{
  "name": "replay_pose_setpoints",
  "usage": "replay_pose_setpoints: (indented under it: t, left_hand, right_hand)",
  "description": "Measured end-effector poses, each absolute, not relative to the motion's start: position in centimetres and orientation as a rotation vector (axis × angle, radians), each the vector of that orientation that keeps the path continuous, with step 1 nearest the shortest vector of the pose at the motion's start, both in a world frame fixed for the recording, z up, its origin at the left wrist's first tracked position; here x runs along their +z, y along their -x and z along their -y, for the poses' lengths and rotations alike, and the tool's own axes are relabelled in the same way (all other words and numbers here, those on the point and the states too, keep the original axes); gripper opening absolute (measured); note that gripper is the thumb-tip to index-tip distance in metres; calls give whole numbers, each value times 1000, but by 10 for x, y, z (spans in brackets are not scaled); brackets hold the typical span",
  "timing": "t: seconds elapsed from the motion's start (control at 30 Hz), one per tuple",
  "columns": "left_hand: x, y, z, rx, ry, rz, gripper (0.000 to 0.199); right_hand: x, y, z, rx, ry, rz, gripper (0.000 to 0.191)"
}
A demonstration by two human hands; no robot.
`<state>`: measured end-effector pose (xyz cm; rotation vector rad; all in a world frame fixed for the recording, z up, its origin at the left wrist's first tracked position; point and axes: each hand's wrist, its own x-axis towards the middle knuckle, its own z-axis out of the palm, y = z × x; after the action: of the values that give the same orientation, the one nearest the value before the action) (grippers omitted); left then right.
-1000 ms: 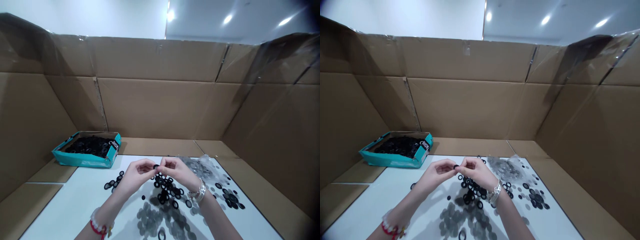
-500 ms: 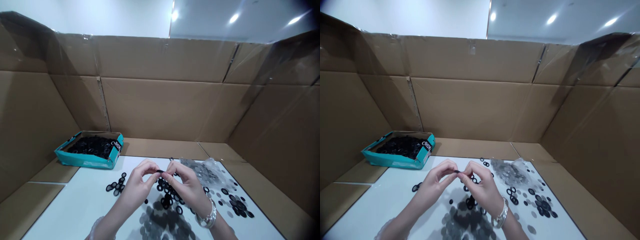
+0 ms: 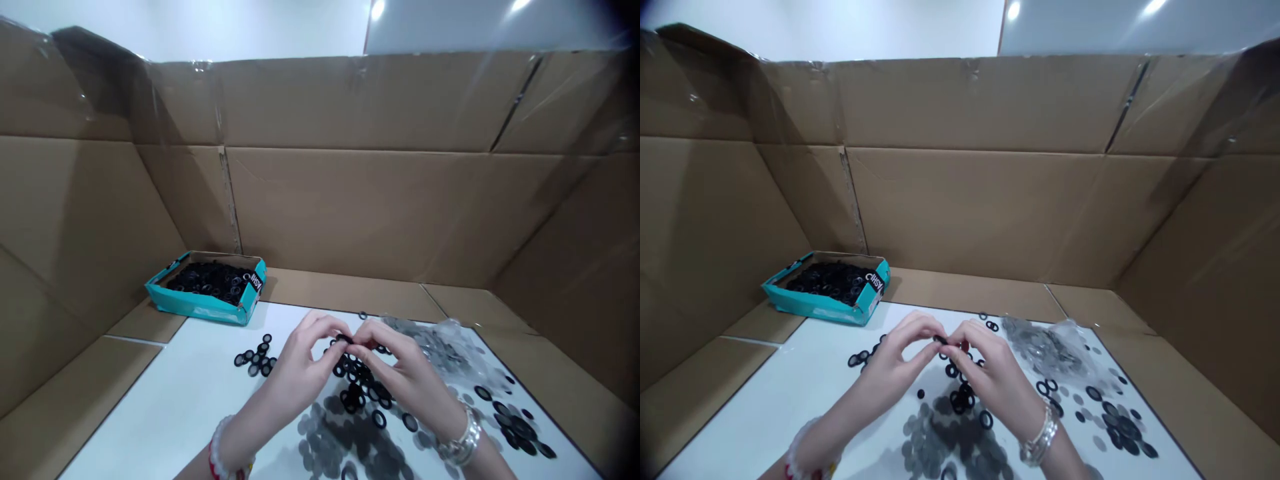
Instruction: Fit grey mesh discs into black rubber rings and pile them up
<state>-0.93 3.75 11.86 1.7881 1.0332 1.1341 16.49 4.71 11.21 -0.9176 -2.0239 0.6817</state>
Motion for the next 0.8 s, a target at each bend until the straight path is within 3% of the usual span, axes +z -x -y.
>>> replay_pose_setpoints:
  t: [0.3, 0.53, 0.8]
  left_hand:
    - [107, 10, -42, 1140, -2075, -1167, 16]
    - [107, 3, -45, 1214, -1556, -1020, 8]
    - [109, 12, -50, 1164, -1791, -1099, 7]
  right_hand:
    - [120, -170, -41, 351, 960, 2195, 17]
    - [113, -168, -49, 510, 918, 2073, 8]
    - [111, -168, -52, 566, 891, 2069, 20]
